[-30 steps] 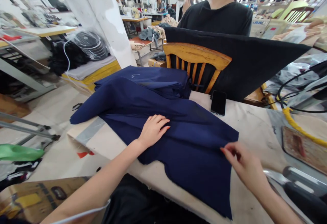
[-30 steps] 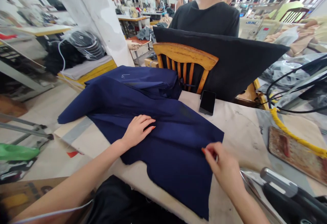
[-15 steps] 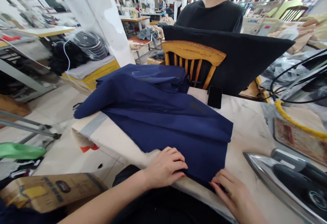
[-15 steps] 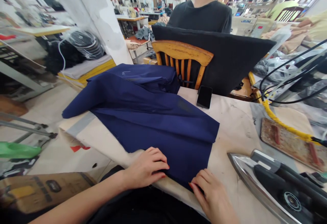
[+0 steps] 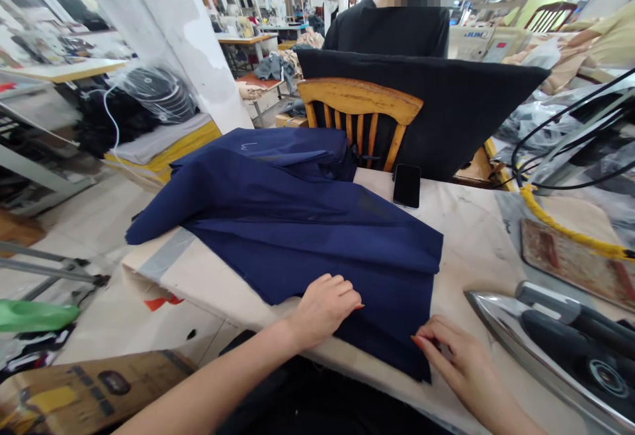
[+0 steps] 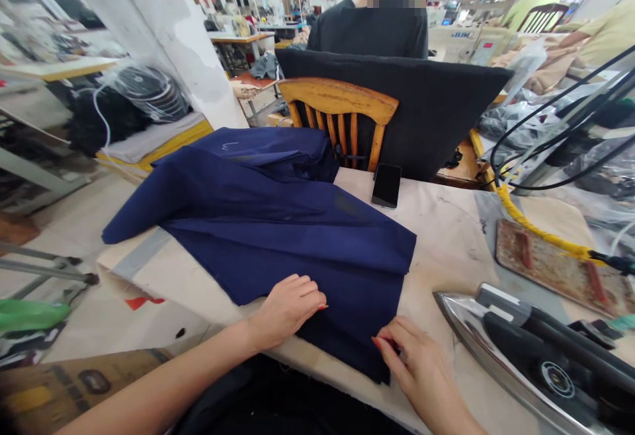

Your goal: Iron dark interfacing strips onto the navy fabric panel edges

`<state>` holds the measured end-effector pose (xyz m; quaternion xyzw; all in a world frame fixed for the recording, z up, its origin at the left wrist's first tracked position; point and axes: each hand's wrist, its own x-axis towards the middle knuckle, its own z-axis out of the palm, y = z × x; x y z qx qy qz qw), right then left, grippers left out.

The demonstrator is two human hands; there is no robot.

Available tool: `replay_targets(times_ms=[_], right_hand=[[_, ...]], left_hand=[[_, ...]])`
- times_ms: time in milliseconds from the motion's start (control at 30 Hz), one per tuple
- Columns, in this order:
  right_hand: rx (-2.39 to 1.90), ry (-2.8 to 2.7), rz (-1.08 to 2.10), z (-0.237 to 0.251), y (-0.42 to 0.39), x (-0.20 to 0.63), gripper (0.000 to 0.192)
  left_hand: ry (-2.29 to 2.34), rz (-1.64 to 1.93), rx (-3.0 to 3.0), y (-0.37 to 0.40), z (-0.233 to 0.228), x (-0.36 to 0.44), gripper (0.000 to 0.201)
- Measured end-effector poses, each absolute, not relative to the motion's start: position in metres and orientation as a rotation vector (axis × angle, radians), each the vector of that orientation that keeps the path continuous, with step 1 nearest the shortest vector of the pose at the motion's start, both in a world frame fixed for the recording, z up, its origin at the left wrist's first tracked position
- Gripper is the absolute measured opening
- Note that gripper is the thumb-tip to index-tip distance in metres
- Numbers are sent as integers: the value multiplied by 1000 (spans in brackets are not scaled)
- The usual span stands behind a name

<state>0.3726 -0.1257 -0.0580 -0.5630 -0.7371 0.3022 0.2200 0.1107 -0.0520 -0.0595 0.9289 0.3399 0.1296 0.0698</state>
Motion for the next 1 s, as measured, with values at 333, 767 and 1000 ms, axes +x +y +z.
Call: replay_targets(times_ms=[333,767,1000], right_hand=[[-1831,-2044,667,-67,-92,389,28],[-1794,-2084,571,-74,-89,389,25],[-1806,-2076,306,-32,-93,408,26]], left_hand=[[1123,539,2854,-28,-62,133,19],[911,375,2744,-99,-70,178,39],[899,314,2746,-96,-70,177,38]])
